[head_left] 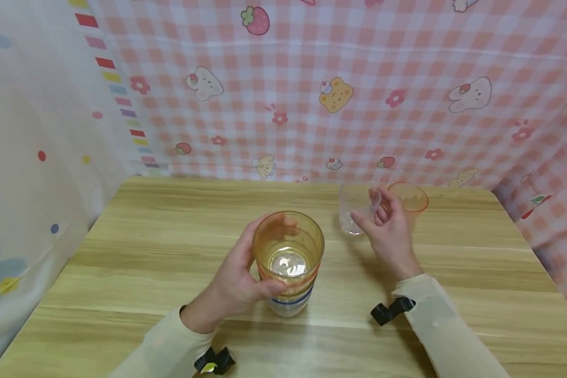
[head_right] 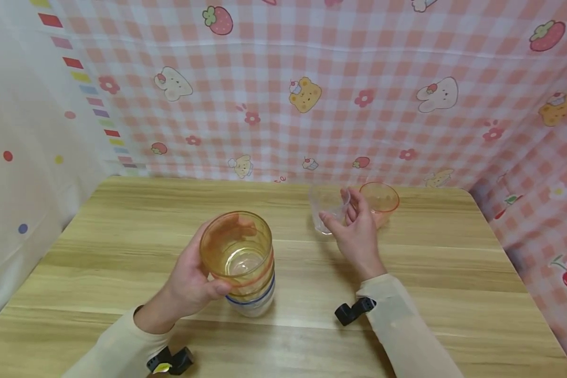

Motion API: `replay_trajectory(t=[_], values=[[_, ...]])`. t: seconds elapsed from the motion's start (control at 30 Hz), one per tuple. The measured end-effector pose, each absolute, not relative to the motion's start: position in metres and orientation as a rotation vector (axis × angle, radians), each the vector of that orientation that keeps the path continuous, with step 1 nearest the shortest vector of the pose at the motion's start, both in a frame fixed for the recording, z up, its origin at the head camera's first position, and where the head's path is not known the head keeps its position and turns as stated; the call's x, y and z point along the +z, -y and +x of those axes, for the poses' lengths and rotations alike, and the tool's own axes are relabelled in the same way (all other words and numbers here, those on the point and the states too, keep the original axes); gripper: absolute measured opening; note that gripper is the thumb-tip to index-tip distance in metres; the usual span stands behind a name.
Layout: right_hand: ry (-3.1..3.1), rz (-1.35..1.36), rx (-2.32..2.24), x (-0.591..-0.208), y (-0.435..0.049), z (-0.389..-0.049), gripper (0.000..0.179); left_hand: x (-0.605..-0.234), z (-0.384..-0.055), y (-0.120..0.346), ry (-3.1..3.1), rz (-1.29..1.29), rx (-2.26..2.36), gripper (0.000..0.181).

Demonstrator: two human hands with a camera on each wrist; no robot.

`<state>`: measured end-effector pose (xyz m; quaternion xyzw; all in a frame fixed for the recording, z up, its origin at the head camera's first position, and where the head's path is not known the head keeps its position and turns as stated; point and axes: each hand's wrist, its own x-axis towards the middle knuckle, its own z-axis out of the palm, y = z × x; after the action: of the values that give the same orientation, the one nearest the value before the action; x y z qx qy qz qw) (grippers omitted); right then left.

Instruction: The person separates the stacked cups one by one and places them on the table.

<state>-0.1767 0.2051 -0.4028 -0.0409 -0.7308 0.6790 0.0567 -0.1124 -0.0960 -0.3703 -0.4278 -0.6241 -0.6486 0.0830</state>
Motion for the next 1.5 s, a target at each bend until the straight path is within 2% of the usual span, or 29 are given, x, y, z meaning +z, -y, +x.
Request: replay_trajectory(t=[0.5, 0.97, 1.17, 1.37, 1.5], values=[[2.167, -0.166, 2.102, -0.418, -0.203, -0.183, 0.085, -0.370, -0.113, 0.096, 1.860, -1.285, -1.940, 0.094], [2.311, -0.176, 1.947, -0.424, -0.208, -0.185, 0.091, -0.370, -0.112, 0.096, 1.884, -1.242, -1.968, 0.096], [2.398, -0.206, 1.870, -0.423, -0.211, -0.185, 0.083, -0.371, -0.113, 0.092, 1.872, -1.264, -1.981, 0.096], [2.459, -0.198, 1.815, -0.427, -0.211, -0.187, 0.083, -0.371, -0.112, 0.092, 1.880, -1.259, -1.972, 0.094], [2.465, -0.158, 1.786, -0.428, -0.208, -0.192, 0.066, -0.370, -0.112, 0.094, 1.872, -1.254, -1.967, 0.095]])
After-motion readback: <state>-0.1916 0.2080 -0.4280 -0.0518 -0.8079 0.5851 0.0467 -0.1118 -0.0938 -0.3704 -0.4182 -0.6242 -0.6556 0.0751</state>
